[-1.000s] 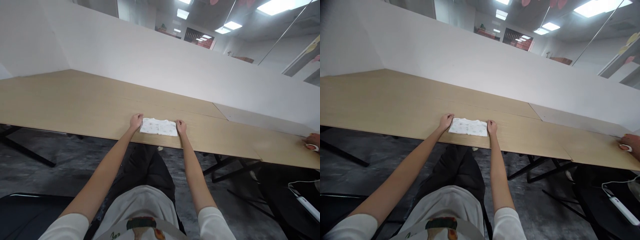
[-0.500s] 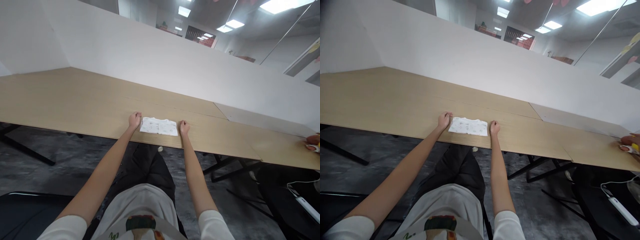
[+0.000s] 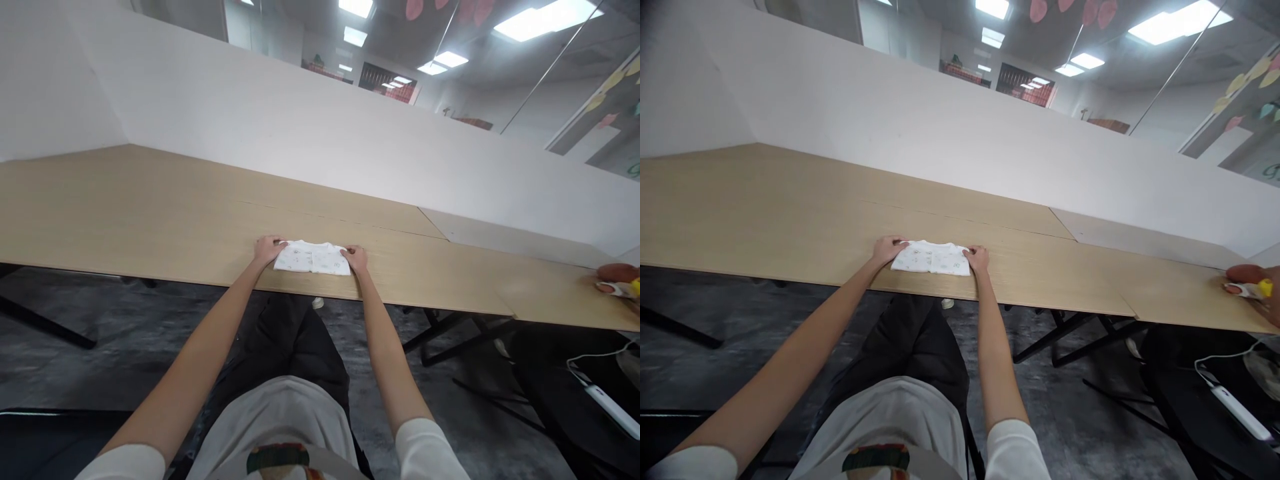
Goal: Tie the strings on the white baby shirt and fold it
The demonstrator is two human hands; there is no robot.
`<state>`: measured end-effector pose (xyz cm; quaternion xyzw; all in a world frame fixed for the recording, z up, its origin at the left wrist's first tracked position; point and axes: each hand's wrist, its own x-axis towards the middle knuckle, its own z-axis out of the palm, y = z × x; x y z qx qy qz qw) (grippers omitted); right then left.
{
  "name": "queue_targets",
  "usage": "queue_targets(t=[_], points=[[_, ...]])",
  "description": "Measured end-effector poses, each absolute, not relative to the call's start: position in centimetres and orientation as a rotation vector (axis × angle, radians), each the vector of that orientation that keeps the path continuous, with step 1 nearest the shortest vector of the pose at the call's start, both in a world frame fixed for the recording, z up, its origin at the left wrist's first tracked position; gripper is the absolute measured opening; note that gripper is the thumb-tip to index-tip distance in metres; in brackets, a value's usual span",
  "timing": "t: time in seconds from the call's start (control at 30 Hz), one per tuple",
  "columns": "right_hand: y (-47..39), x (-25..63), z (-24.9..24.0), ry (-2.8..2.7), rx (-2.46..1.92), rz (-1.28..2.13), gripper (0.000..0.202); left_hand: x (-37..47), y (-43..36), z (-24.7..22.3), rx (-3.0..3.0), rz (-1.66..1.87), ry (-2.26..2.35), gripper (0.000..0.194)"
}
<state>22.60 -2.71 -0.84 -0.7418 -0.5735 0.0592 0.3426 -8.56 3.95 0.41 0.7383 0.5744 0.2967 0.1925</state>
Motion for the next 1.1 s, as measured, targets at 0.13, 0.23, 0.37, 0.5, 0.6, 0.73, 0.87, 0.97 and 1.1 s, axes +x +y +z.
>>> queue_targets(t=[0.13,0.23,0.37,0.5,0.6,0.73,0.87,0.97,1.1], points=[[-2.62,22.52,-0.99,-1.415,-1.945,0.190,0.026,-8.49,3.78,0.65,2.090,0.793,1.646,0.035],[-2.52,22.54,-1.09,-1.395,-1.937,0.204,0.027,-8.42,3.74,0.79,2.084,0.779,1.662,0.036],[-2.49,22.58,-1.11,-1.387,-1.931,0.213,0.028,-8.35,3.67,0.92,2.081,0.771,1.666,0.036],[-2.55,22.58,-1.13,-1.377,-1.928,0.213,0.025,-8.33,3.59,1.02,2.071,0.765,1.685,0.037],[-2.59,22.55,-1.15,-1.376,-1.917,0.200,0.024,-8.35,3.62,1.02,2.065,0.777,1.688,0.037],[-2.67,22.43,-1.04,-1.364,-1.920,0.207,0.024,-8.37,3.74,0.98,2.065,0.779,1.693,0.037],[-2.82,22.26,-0.84,-1.333,-1.909,0.211,0.022,-8.36,3.75,1.00,2.065,0.768,1.693,0.035],[-2.95,22.15,-0.65,-1.326,-1.896,0.221,0.020,-8.35,3.64,1.08,2.061,0.774,1.684,0.035],[-3.11,22.03,-0.41,-1.329,-1.905,0.236,0.021,-8.36,3.56,1.15,2.056,0.780,1.684,0.034]])
